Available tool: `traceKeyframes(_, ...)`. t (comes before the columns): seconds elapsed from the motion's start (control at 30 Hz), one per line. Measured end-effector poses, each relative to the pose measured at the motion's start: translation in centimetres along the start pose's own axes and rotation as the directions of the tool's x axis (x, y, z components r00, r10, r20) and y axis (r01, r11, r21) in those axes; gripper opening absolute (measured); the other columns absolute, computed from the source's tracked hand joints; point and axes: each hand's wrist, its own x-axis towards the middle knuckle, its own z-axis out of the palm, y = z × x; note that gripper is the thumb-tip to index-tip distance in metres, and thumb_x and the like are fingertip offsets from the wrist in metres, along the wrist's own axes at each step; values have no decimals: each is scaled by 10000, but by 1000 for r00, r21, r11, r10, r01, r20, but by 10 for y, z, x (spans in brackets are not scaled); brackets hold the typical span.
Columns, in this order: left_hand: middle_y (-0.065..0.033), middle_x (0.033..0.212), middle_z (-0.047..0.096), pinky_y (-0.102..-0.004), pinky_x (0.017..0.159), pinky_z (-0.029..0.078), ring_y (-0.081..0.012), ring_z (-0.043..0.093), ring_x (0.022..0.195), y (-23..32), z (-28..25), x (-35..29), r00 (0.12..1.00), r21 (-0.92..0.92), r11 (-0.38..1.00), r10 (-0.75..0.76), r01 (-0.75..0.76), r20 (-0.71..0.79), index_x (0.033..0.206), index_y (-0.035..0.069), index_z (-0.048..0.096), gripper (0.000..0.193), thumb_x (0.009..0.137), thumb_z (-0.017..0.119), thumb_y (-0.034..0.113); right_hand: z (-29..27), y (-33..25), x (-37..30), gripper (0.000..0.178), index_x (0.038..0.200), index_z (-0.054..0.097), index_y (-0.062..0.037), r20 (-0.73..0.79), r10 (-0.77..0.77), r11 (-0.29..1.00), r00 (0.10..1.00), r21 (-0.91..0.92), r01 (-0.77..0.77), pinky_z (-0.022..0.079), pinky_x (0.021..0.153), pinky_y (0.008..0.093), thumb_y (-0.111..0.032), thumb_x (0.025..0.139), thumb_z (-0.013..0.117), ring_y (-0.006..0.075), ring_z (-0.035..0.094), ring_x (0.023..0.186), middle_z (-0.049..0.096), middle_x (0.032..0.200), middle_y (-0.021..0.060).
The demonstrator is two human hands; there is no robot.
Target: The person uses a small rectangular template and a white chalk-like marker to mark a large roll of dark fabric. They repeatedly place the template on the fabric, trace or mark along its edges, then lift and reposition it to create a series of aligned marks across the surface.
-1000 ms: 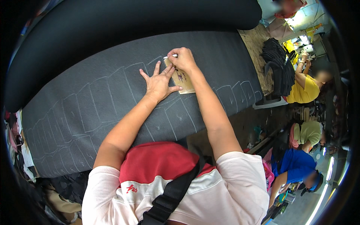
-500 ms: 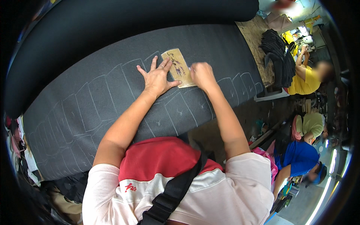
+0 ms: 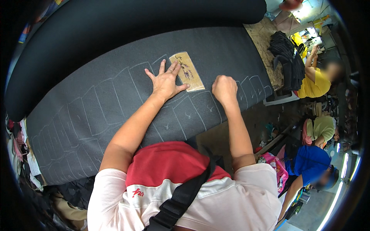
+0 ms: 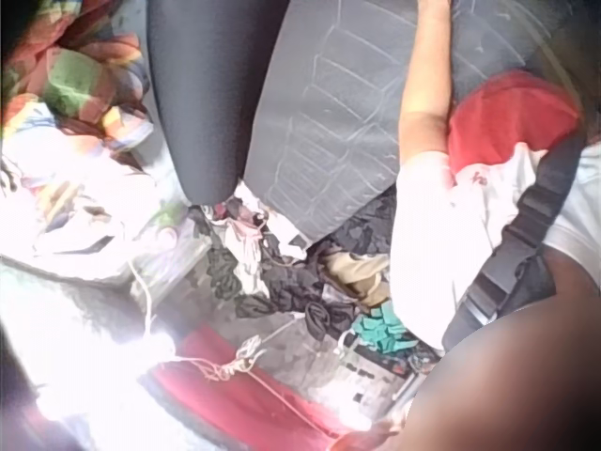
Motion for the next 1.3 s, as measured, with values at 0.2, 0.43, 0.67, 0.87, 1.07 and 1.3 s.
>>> traceKeyframes(0.2, 15, 1464, 310, -790, 940, 39, -310, 161, 1387, -2, 1, -1, 999, -13, 1000, 21, -22, -38, 1370, 177, 408, 879, 663, 652, 638, 25, -59, 65, 160, 865, 709, -38, -235, -335, 746, 913, 526, 409, 513, 708, 366, -139, 754, 656, 332, 657, 743, 663, 795, 188)
traceKeyframes(0.43, 18, 1457, 315, -793, 938, 27, -314, 155, 1384, -1, -3, -1, 1000, -41, 999, 3, -2, 12, 1366, 181, 415, 884, 649, 671, 629, 44, -86, 117, 137, 804, 725, -81, 9, -359, 849, 933, 418, 323, 502, 801, 406, -155, 698, 678, 342, 645, 818, 657, 799, 196)
traceKeyframes(0.67, -137, 1407, 354, -783, 941, 115, -333, 178, 1374, 2, -15, 14, 998, -42, 998, -41, 43, 37, 1251, 123, 512, 826, 581, 773, 531, 42, -29, 123, 146, 795, 689, 4, -161, 17, 913, 987, 406, 50, 521, 708, 368, -118, 736, 637, 297, 655, 718, 654, 761, 192)
traceKeyframes(0.87, -130, 972, 623, -430, 785, 501, -250, 619, 883, 5, -37, 55, 969, -565, 825, -145, 7, -200, 1032, 52, 536, 413, 681, 750, 86, 15, 16, 70, 209, 1050, 590, 17, 162, 273, 126, 948, 971, -203, 556, 505, 300, -122, 900, 552, 223, 658, 624, 561, 783, 74)
traceKeyframes(1.07, -63, 814, 622, -324, 686, 509, -245, 607, 819, 53, -27, 53, 449, -149, 638, 339, -756, -827, 796, 79, 627, 242, 592, 648, -49, 1, 55, 51, 406, 1072, 563, 42, 148, 35, -564, 988, 820, -103, 548, 771, 423, -322, 894, 591, 308, 629, 936, 588, 1002, 139)
traceKeyframes(1.3, -110, 1045, 644, -373, 901, 465, -283, 580, 1057, 45, 26, 34, 812, -308, 775, 416, -552, -411, 952, 71, 658, 245, 730, 710, 162, 65, 68, 36, 480, 1166, 541, 61, 169, 97, -86, 981, 983, -161, 521, 763, 271, 155, 702, 622, 178, 631, 853, 603, 1032, 134)
